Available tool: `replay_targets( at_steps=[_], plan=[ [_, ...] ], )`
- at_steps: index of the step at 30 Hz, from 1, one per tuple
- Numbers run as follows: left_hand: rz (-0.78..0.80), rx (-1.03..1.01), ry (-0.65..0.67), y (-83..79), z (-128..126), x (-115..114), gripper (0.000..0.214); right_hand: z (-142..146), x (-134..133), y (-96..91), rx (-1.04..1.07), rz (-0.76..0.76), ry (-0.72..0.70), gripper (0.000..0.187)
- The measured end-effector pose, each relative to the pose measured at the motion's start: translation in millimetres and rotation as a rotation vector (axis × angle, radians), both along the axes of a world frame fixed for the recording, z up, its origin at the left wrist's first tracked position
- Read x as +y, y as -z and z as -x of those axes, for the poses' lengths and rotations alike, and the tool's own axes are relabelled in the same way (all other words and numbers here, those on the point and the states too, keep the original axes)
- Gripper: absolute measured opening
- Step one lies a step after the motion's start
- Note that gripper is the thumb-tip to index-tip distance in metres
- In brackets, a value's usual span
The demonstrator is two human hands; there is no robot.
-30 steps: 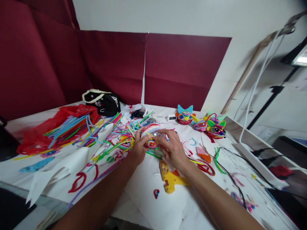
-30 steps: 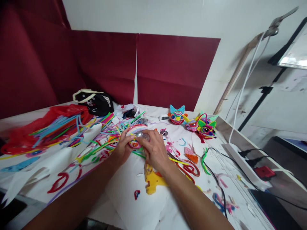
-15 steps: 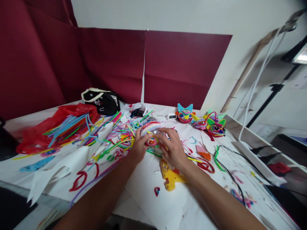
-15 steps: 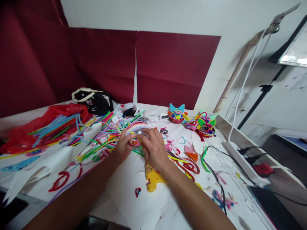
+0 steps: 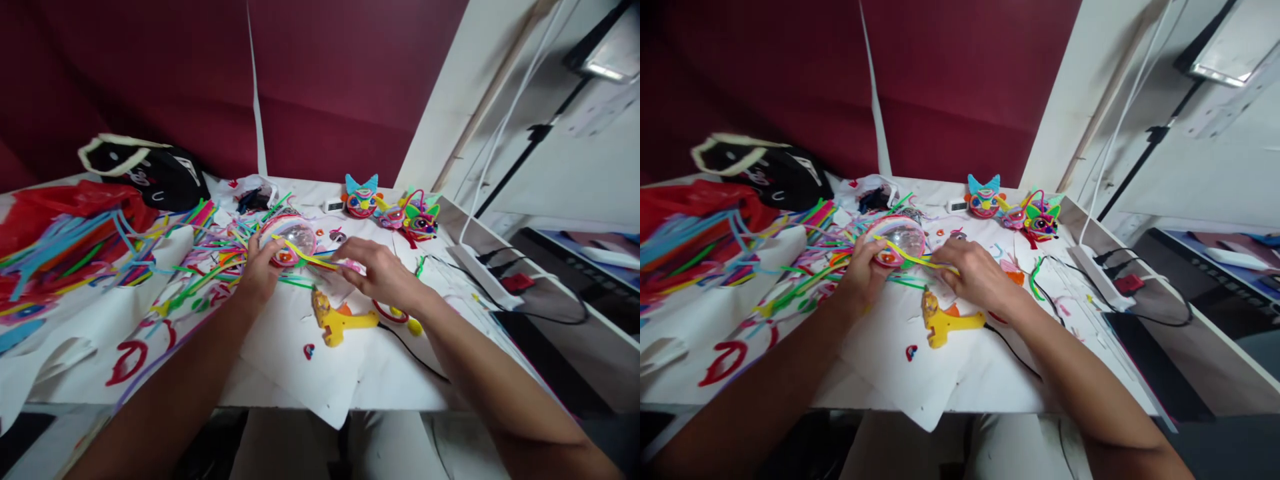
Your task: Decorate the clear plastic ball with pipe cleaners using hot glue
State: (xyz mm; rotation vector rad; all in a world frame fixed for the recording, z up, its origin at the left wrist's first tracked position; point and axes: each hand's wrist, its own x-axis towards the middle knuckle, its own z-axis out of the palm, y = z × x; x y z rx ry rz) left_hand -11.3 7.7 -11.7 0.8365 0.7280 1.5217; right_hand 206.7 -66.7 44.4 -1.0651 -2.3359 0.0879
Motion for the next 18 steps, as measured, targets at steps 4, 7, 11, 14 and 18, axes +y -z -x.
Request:
replay_targets(
  at_steps=[4, 7, 11, 14, 18],
  plan=[
    [0.023, -0.012, -0.012, -2.9, -1.4, -2.4, 0.058, -12.5, -34.5, 14.6, -0.262, 0.302, -0.032, 0.027],
    [0.029, -0.017, -0.012, -4.0, -1.9, -3.2, 0.057, -8.9, -49.9, 30.9, -0.4, 0.371, 0.01, 0.038],
    [-0.001, -0.034, -0.024, -5.5, -1.2, -4.9, 0.063, 5.2, -55.9, 50.7, -0.552, 0.237, 0.078, 0.038],
    [0.023, -0.022, -0.05, -6.5, -0.4, -7.2, 0.072, 15.2, -56.9, 63.6, -0.552, 0.099, 0.094, 0.036],
    [0.016, -0.027, -0.045, -5.9, 0.6, -8.2, 0.083, 17.6, -58.8, 73.0, -0.467, 0.064, 0.09, 0.046]
  ],
)
